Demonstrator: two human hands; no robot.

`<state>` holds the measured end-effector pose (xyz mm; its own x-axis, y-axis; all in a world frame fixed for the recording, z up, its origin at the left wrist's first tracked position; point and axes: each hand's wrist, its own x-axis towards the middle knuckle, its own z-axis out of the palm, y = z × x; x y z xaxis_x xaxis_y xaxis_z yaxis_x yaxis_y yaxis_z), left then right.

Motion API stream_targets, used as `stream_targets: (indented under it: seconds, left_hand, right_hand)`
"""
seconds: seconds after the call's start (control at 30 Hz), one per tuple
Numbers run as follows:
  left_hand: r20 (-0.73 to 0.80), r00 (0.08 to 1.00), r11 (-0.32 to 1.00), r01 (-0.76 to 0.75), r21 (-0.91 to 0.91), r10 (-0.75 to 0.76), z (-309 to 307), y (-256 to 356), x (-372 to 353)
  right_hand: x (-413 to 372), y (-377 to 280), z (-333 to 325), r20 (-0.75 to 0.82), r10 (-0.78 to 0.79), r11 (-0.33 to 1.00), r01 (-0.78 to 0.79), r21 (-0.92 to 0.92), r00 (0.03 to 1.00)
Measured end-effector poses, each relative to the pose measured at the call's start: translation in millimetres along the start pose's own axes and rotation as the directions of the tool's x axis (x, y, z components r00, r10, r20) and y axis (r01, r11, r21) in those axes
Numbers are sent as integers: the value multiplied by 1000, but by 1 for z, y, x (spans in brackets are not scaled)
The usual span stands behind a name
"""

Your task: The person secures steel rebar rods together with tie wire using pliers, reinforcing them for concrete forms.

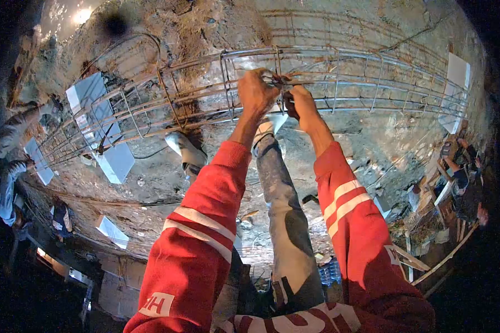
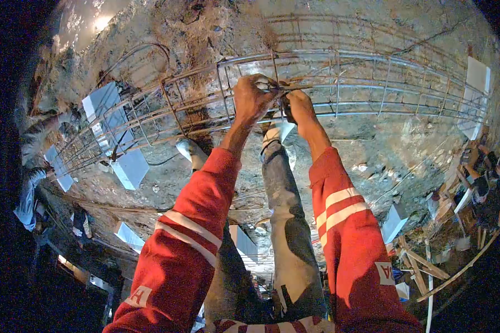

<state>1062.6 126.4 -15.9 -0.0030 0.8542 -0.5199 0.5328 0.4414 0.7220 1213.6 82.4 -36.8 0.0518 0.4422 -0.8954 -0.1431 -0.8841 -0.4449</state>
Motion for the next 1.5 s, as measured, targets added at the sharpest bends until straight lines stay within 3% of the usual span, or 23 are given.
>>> stream_targets:
  seconds: [0.03, 0.07, 0.1, 0.13, 0.17, 0.23, 0.3, 0.37, 0.5, 0.57, 0.6, 0.67, 0.77, 0.87, 0.93, 1.03, 1.1, 1.17, 1.2, 1.23, 1.3, 1.4, 1.5]
  left_hand:
    - [28, 999, 1000, 27, 10, -27, 0, 2, 2]
    - [-8, 999, 999, -49, 16, 49, 3, 2, 1]
    - [-13, 999, 999, -46, 9, 46, 3, 3, 1]
    - [-17, 999, 999, -30, 11, 30, 3, 4, 1]
    - [-18, 1000, 1000, -12, 13, 12, 2, 5, 0]
    - [-46, 998, 999, -42, -34, 40, 1, 7, -3]
    - [-76, 995, 995, -69, -74, 63, -1, 7, -4]
    - [-55, 997, 998, -56, -24, 54, -1, 7, -2]
    - [-56, 994, 995, -93, 45, 95, -6, 12, -4]
    - [-47, 973, 966, -216, 142, 225, -12, 16, -6]
    - [-47, 973, 966, -217, 143, 225, -10, 12, -8]
    - [-132, 893, 902, -421, 91, 430, -1, -3, -7]
    - [-120, 878, 883, -469, -17, 464, 2, -8, -4]
    - [-120, 911, 900, -410, -149, 395, 0, -7, -8]
    - [-90, 950, 870, -310, -383, 299, 1, -12, -10]
    - [-119, 948, 923, -316, -221, 295, -2, -6, -11]
    - [-111, 956, 927, -292, -233, 273, 0, -8, -13]
    - [-182, 940, 922, -325, -211, 290, 1, -8, -19]
    - [-29, 994, 953, -112, -281, 108, -7, 3, -26]
    - [-35, 994, 953, -108, -284, 103, 3, 2, -32]
    - [-360, 920, 921, -264, -286, 152, 29, 8, -39]
    - [-454, 879, 960, -236, -153, 144, 41, 29, -48]
    - [-526, 850, 994, -72, -81, 19, 47, 53, -52]
  right_hand:
    - [3, 2, -4, 0, -6, 1000, 6, -9, 1000]
    - [4, 6, -9, -46, -259, 897, 223, -381, 965]
    - [-4, 3, -9, 9, -492, 620, 358, -698, 871]
    - [-17, -2, -3, -59, -618, 447, 288, -847, 784]
    - [-31, -9, -1, -54, -618, 442, 289, -849, 785]
    - [-59, -32, 4, 143, -804, 29, 278, -960, 578]
    - [-68, -39, 14, 159, -813, 2, 275, -961, 560]
    - [-68, -39, 20, 22, -568, 160, 137, -978, 823]
    - [-72, -43, 26, -3, -602, 333, 247, -910, 798]
    - [-69, -47, 21, -58, -483, 588, 274, -761, 874]
    - [-73, -47, 22, -59, -483, 589, 274, -761, 874]
    - [-85, -48, 21, -114, -513, 546, 221, -808, 851]
    - [-115, -58, 46, -137, -547, 428, 135, -894, 826]
    - [-122, -57, 58, -95, -536, 372, 134, -918, 839]
    - [-125, -62, 61, -23, -542, 289, 161, -944, 840]
    - [-118, -78, 59, 81, -508, 174, 194, -965, 858]
    - [-116, -90, 61, 210, -550, 90, 307, -947, 808]
    - [-100, -106, 69, 351, -411, -146, 319, -936, 841]
    - [-93, -117, 73, 401, -386, -207, 345, -915, 831]
    - [-86, -127, 74, 407, -381, -214, 349, -912, 830]
    - [-71, -147, 72, 644, -310, -403, 517, -755, 699]
    - [-65, -174, 72, 765, -125, -457, 648, -609, 631]
    - [-58, -183, 80, 707, -24, -535, 588, -607, 707]
